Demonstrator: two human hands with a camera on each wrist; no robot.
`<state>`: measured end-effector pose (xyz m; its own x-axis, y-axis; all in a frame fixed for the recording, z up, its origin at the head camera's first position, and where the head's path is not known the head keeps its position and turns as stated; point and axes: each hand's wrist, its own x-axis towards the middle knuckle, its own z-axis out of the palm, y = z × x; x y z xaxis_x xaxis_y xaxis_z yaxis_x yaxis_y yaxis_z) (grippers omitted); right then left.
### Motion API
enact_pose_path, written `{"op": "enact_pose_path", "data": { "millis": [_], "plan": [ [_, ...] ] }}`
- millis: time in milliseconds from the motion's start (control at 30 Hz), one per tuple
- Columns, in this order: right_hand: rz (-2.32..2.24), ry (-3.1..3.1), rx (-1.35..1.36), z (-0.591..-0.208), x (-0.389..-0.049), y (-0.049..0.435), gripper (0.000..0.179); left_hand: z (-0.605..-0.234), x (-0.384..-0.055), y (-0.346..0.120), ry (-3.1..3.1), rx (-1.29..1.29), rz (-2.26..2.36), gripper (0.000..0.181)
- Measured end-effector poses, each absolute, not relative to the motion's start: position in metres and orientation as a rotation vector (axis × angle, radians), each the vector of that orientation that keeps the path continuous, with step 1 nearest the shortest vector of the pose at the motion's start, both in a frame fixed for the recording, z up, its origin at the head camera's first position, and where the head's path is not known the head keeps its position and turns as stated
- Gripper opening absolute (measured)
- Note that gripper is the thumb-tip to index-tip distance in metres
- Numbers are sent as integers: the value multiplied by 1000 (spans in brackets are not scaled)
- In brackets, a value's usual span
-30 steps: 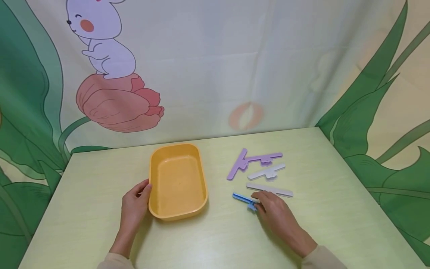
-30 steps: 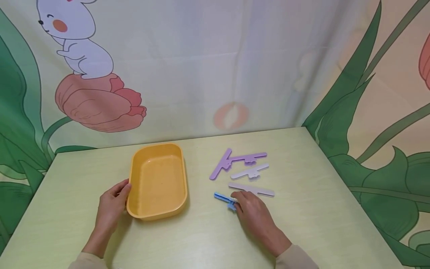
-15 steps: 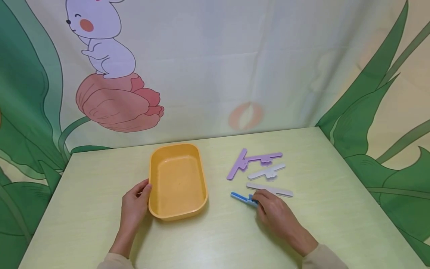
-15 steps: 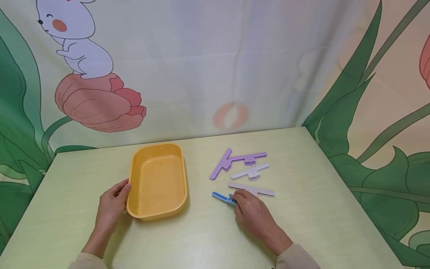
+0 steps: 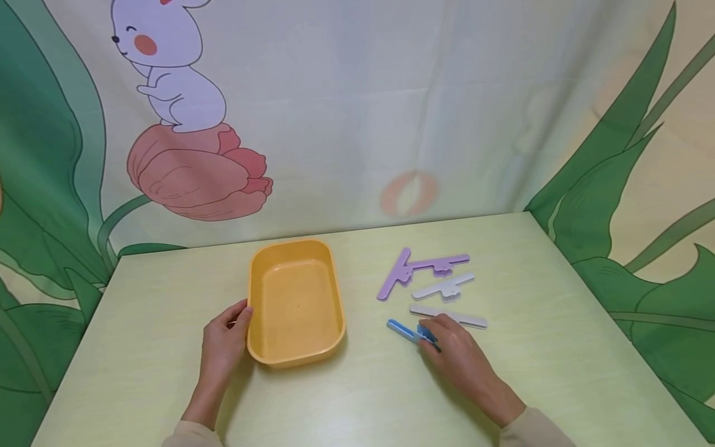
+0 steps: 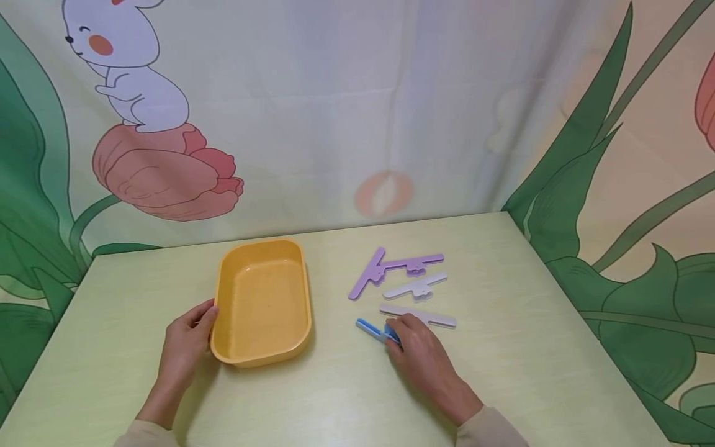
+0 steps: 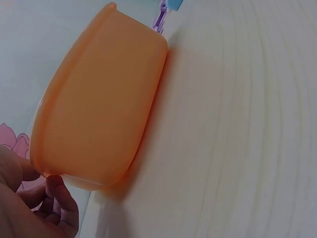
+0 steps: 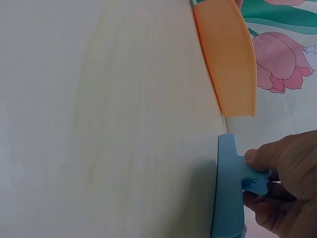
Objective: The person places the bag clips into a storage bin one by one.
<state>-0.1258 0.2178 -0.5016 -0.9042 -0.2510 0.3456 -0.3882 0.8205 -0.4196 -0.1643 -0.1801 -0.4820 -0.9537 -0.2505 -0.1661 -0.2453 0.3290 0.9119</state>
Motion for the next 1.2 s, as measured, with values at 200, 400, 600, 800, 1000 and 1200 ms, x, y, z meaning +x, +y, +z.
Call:
{"op": "enact_pose_path", "data": {
  "millis": [200, 400, 600, 800, 1000, 1200],
  "plan": [
    [742, -2742, 412, -498, -128, 214, 31, -480, -165, -180, -2559, 481, -1769, 48],
    [702, -2714, 360, -490, -130, 210, 29, -478, -165, -179, -2578, 494, -1748, 47],
    [764, -2699, 335, -476, -138, 202, 28, -475, -166, -179, -2586, 533, -1741, 47],
    [878, -2686, 326, -459, -147, 191, 24, -473, -168, -178, -2589, 559, -1768, 46],
    [971, -2654, 325, -441, -159, 179, 23, -473, -171, -177, -2578, 563, -1781, 45],
    [1037, -2655, 309, -425, -169, 165, 19, -473, -171, -176, -2571, 566, -1770, 45]
  ]
}}
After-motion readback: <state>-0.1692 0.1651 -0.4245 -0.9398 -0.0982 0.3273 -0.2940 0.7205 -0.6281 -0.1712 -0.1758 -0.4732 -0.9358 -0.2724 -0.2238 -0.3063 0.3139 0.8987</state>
